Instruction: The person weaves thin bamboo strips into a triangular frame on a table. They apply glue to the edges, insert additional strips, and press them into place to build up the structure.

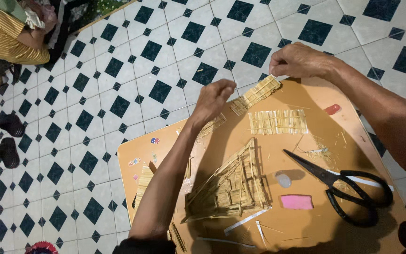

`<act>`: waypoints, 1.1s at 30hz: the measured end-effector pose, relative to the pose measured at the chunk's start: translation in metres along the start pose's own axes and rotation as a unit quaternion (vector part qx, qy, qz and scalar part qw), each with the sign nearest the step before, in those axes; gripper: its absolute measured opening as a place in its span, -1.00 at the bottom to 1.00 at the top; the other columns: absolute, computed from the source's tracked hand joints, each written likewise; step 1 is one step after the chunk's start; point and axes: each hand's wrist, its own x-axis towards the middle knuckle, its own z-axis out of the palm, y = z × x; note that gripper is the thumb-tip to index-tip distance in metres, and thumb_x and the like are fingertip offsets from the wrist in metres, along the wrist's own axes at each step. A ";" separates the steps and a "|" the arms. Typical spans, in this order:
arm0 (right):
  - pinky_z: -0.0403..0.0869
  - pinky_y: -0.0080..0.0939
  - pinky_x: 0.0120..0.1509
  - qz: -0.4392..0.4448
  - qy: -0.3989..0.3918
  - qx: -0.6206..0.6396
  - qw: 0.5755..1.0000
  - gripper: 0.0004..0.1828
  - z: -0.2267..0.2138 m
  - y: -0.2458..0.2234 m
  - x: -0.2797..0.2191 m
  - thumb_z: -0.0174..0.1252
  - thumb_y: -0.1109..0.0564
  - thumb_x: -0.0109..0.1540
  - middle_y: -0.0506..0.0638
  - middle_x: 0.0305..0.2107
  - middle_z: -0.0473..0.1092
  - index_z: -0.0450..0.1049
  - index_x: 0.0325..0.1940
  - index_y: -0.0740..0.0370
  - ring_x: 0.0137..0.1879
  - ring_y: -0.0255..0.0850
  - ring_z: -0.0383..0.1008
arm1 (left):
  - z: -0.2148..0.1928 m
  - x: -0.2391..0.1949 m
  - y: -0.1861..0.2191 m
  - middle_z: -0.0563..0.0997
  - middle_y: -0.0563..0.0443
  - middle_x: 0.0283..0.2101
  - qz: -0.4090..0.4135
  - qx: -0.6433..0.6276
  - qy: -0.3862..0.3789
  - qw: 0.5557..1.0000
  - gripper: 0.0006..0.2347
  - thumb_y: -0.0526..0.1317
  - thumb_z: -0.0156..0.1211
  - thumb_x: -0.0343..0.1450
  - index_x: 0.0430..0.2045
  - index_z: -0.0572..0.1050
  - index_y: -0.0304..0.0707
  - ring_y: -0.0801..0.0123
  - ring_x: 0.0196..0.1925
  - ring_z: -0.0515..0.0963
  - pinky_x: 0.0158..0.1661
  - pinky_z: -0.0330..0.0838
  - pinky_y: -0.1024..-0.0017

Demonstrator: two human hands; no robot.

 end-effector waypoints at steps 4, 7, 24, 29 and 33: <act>0.30 -0.21 -0.29 -0.016 -0.008 -0.007 1.000 -0.80 -0.002 0.003 0.008 0.02 0.07 0.18 -0.02 -0.52 0.45 0.52 -0.39 0.16 -0.48 -0.19 0.36 | 0.006 0.016 0.005 0.55 -0.05 -0.25 -0.088 -0.125 -0.008 0.988 -0.43 0.17 -0.12 0.20 -0.13 0.48 -0.31 0.28 -0.21 0.51 -0.20 0.40 0.35; 0.26 -0.23 -0.25 -0.031 -0.016 -0.042 0.999 -0.79 -0.003 0.006 0.017 0.00 0.05 0.17 -0.11 -0.46 0.50 0.54 -0.38 0.09 -0.38 -0.26 0.35 | 0.015 0.026 -0.005 0.60 -0.08 -0.21 -0.121 -0.226 -0.041 0.966 -0.47 0.20 -0.07 0.22 -0.19 0.50 -0.25 0.36 -0.26 0.45 -0.26 0.30 0.43; 0.40 -0.20 -0.23 0.086 -0.086 0.149 0.981 -0.81 -0.017 -0.006 0.048 0.10 0.28 0.19 0.22 -0.55 0.45 0.56 -0.34 0.50 -0.43 -0.13 0.39 | 0.010 0.034 -0.008 0.61 -0.02 -0.45 -0.081 -0.283 -0.064 0.954 -0.56 0.08 0.02 0.26 -0.29 0.55 -0.36 0.47 -0.43 0.38 -0.32 0.25 0.50; 0.37 -0.17 -0.28 0.072 -0.092 0.166 0.979 -0.84 -0.019 -0.004 0.051 0.10 0.31 0.18 0.23 -0.60 0.41 0.55 -0.36 0.52 -0.46 -0.12 0.35 | 0.014 0.044 -0.016 0.54 0.04 -0.41 -0.087 -0.268 -0.073 0.957 -0.55 0.10 0.01 0.27 -0.27 0.56 -0.33 0.46 -0.40 0.40 -0.33 0.25 0.51; 0.09 -0.19 -0.40 0.081 -0.108 0.128 0.983 -0.82 -0.025 -0.015 0.045 0.10 0.27 0.19 0.15 -0.67 0.36 0.59 -0.36 0.41 -0.51 -0.22 0.17 | 0.015 0.047 -0.018 0.49 0.11 -0.52 -0.050 -0.274 -0.094 0.956 -0.63 0.09 -0.01 0.30 -0.36 0.55 -0.23 0.54 -0.49 0.40 -0.41 0.26 0.60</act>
